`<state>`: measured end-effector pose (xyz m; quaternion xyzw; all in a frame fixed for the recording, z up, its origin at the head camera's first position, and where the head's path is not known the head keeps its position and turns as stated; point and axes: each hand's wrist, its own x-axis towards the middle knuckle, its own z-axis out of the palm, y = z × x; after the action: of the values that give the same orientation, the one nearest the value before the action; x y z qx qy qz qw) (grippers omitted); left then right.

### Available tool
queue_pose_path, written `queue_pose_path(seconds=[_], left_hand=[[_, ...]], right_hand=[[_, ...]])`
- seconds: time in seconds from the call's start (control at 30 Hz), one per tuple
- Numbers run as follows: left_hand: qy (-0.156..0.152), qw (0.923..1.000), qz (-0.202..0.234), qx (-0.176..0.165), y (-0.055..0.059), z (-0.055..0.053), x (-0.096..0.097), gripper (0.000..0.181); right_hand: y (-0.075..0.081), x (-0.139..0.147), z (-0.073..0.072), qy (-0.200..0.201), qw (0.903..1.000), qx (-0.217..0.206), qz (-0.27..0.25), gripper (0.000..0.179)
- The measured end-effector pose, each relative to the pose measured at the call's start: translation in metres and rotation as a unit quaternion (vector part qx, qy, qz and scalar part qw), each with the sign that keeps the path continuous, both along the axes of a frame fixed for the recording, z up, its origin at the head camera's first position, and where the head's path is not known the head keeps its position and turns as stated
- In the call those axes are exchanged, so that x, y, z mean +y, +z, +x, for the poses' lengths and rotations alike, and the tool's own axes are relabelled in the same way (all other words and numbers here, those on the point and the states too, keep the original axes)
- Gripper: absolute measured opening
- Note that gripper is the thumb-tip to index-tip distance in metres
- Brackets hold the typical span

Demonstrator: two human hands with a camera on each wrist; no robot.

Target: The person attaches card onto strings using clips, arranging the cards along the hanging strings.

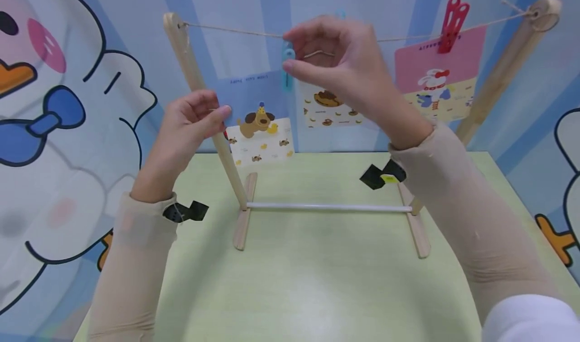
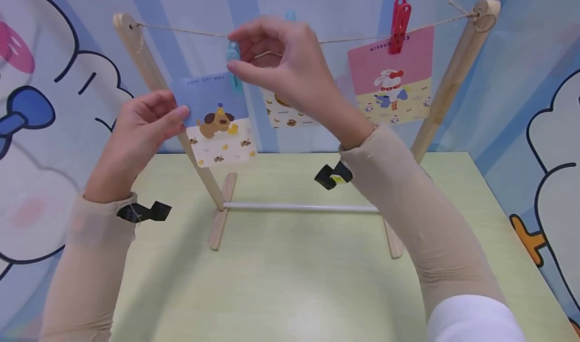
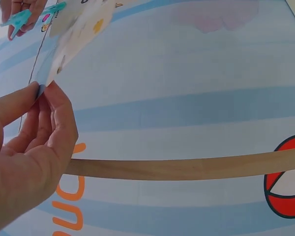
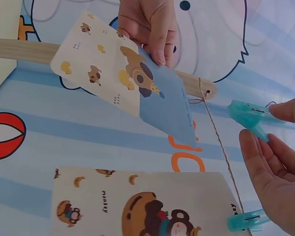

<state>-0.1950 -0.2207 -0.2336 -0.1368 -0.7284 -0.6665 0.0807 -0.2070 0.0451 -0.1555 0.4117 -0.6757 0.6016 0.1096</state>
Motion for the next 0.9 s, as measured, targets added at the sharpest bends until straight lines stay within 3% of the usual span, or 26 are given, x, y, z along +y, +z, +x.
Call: queue_pose_path(seconds=[0.13,0.3,0.43,0.67,0.9], left_hand=[[0.005,0.9996,0.027,0.008,0.005,-0.002,0.002,0.022],[0.013,0.9987,0.048,0.014,0.01,-0.004,0.005,0.021],[0.03,0.9989,0.034,0.014,0.013,-0.004,0.009,0.027],[0.044,0.9985,0.007,0.031,0.017,-0.006,0.018,0.034],[0.059,0.9963,0.016,0.061,0.02,-0.009,0.024,0.031]], right_hand=[[0.014,-0.006,-0.001,-0.022,0.9995,0.022,0.002,0.031],[0.025,-0.013,-0.014,-0.058,0.998,0.026,0.002,0.033],[0.03,-0.016,-0.024,-0.085,0.9963,0.011,0.005,0.036],[0.042,-0.018,-0.028,-0.147,0.9867,0.011,0.069,0.027],[0.05,-0.026,-0.029,-0.13,0.9882,-0.003,0.081,0.02]])
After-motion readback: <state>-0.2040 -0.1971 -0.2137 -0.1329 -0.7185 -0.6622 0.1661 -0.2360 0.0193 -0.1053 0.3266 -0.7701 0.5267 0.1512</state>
